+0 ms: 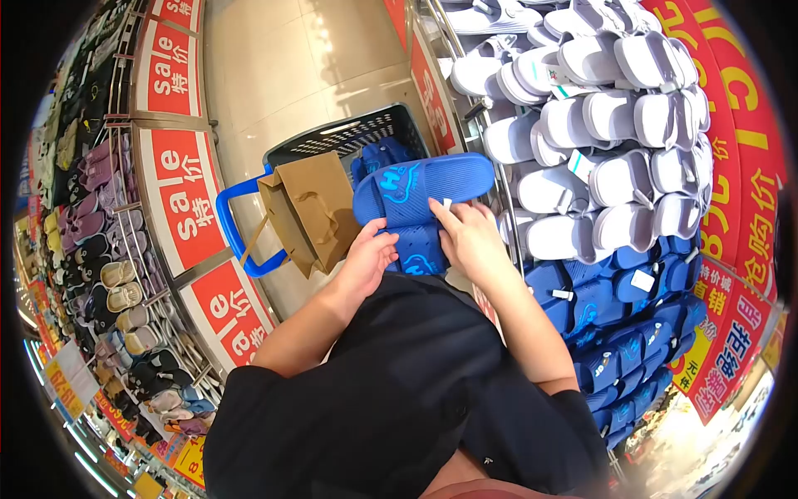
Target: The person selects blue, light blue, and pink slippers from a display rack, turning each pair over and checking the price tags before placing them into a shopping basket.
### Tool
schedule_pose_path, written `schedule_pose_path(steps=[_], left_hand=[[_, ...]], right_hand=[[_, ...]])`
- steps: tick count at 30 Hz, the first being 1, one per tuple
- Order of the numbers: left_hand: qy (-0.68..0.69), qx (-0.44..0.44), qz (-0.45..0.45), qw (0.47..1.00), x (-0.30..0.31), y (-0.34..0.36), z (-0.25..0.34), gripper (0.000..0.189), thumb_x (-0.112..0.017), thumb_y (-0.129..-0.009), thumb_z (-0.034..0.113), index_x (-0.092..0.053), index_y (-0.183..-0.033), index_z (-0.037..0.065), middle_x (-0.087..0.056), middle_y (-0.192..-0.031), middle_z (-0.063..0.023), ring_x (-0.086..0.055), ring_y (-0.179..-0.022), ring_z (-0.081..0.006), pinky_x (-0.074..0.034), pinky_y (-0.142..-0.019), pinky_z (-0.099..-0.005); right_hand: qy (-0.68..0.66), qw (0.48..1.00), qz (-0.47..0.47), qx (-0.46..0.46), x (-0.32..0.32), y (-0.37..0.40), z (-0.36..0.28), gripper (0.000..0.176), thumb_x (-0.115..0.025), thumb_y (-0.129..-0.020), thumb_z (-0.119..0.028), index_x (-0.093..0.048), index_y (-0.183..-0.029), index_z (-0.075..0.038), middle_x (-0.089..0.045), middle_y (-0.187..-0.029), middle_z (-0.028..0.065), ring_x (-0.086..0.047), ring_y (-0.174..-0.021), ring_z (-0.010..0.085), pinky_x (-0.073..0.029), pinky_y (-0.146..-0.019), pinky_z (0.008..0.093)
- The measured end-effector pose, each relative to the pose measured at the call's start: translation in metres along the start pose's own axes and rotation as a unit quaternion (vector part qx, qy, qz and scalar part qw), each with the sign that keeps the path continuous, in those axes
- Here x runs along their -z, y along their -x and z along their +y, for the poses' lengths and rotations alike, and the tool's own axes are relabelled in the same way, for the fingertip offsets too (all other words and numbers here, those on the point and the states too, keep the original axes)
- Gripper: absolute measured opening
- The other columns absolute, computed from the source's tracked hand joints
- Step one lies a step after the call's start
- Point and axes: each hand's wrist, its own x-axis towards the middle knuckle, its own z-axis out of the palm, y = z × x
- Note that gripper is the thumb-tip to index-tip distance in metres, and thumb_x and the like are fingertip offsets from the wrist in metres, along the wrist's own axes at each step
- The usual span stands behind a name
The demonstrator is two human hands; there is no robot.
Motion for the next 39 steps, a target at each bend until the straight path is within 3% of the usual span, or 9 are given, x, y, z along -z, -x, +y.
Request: schedule_pose_path(steps=[4,8,11,17,23,27,32,36,39], left_hand=[[0.110,0.063,0.136,0.983,0.000,-0.027,0.007,0.045,-0.049,-0.088,0.013,-0.040,-0.131,0.002,-0.055,-0.106,-0.0078,-0.053,-0.092,-0.0196,-0.044,-0.082,-0.0328],[0.257,0.121,0.154,0.946,0.061,-0.091,-0.015,0.054,-0.050,-0.088,0.019,-0.033,-0.133,-0.004,-0.050,-0.120,-0.0125,-0.051,-0.104,-0.0238,-0.043,-0.090,-0.0345],[0.303,0.132,0.232,0.915,0.081,-0.159,-0.025,0.050,-0.054,-0.087,0.017,-0.032,-0.132,0.012,-0.047,-0.124,-0.0134,-0.053,-0.104,-0.0249,-0.047,-0.086,-0.0394],[0.387,0.127,0.248,0.879,0.080,-0.226,-0.035,0.067,-0.056,-0.087,0.029,-0.027,-0.142,0.004,-0.037,-0.135,-0.0158,-0.045,-0.118,-0.0269,-0.045,-0.094,-0.0388],[0.386,0.124,0.274,0.872,0.087,-0.256,-0.042,0.054,-0.057,-0.085,0.032,-0.039,-0.128,0.005,-0.041,-0.122,-0.0120,-0.048,-0.102,-0.0239,-0.047,-0.086,-0.0349],[0.384,0.134,0.277,0.871,0.098,-0.273,-0.043,0.042,-0.057,-0.085,0.034,-0.045,-0.117,0.010,-0.048,-0.103,-0.0075,-0.049,-0.088,-0.0212,-0.045,-0.072,-0.0308],[0.441,0.057,0.238,0.864,0.110,-0.285,-0.039,0.033,-0.057,-0.088,0.030,-0.046,-0.112,0.011,-0.053,-0.107,-0.0088,-0.051,-0.090,-0.0202,-0.044,-0.069,-0.0340],[0.440,0.014,0.289,0.850,0.133,-0.295,-0.053,0.046,-0.051,-0.094,0.029,-0.044,-0.136,0.010,-0.049,-0.129,-0.0106,-0.051,-0.116,-0.0308,-0.047,-0.098,-0.0450],[0.215,0.151,0.403,0.877,0.126,-0.294,-0.071,0.046,-0.049,-0.096,0.025,-0.042,-0.140,0.011,-0.043,-0.135,-0.0105,-0.046,-0.123,-0.0306,-0.045,-0.101,-0.0443]], right_hand=[[-0.075,0.996,-0.030,-0.033,-0.002,0.026,0.003,0.052,-0.066,-0.080,-0.007,-0.055,-0.131,-0.007,-0.062,-0.105,0.0157,-0.061,-0.096,0.0350,-0.048,-0.085,0.0435],[-0.139,0.983,-0.051,-0.104,-0.013,0.055,0.008,0.045,-0.065,-0.084,-0.010,-0.056,-0.128,-0.006,-0.063,-0.103,0.0172,-0.062,-0.095,0.0363,-0.049,-0.084,0.0436],[-0.152,0.969,-0.093,-0.168,-0.025,0.068,0.020,0.042,-0.064,-0.086,-0.012,-0.057,-0.126,-0.004,-0.064,-0.101,0.0195,-0.062,-0.093,0.0378,-0.050,-0.084,0.0426],[-0.151,0.953,-0.116,-0.235,-0.042,0.089,0.030,0.040,-0.064,-0.087,-0.013,-0.058,-0.126,-0.004,-0.065,-0.102,0.0200,-0.062,-0.095,0.0368,-0.050,-0.085,0.0410],[-0.169,0.932,-0.138,-0.291,-0.046,0.098,0.032,0.040,-0.063,-0.088,-0.013,-0.057,-0.126,-0.004,-0.064,-0.105,0.0213,-0.062,-0.097,0.0382,-0.050,-0.087,0.0424],[-0.189,0.919,-0.130,-0.322,-0.046,0.098,0.034,0.039,-0.063,-0.088,-0.014,-0.057,-0.126,-0.004,-0.065,-0.104,0.0203,-0.064,-0.096,0.0354,-0.051,-0.086,0.0416],[-0.194,0.910,-0.121,-0.346,-0.041,0.099,0.038,0.040,-0.063,-0.088,-0.013,-0.057,-0.127,-0.004,-0.065,-0.105,0.0198,-0.065,-0.093,0.0326,-0.052,-0.085,0.0402],[-0.193,0.906,-0.102,-0.364,-0.036,0.113,0.042,0.041,-0.063,-0.087,-0.012,-0.058,-0.127,-0.005,-0.066,-0.108,0.0193,-0.066,-0.092,0.0308,-0.052,-0.084,0.0393],[-0.196,0.899,-0.102,-0.379,-0.035,0.125,0.046,0.041,-0.063,-0.087,-0.013,-0.058,-0.127,-0.005,-0.065,-0.111,0.0189,-0.066,-0.092,0.0299,-0.052,-0.085,0.0394]])
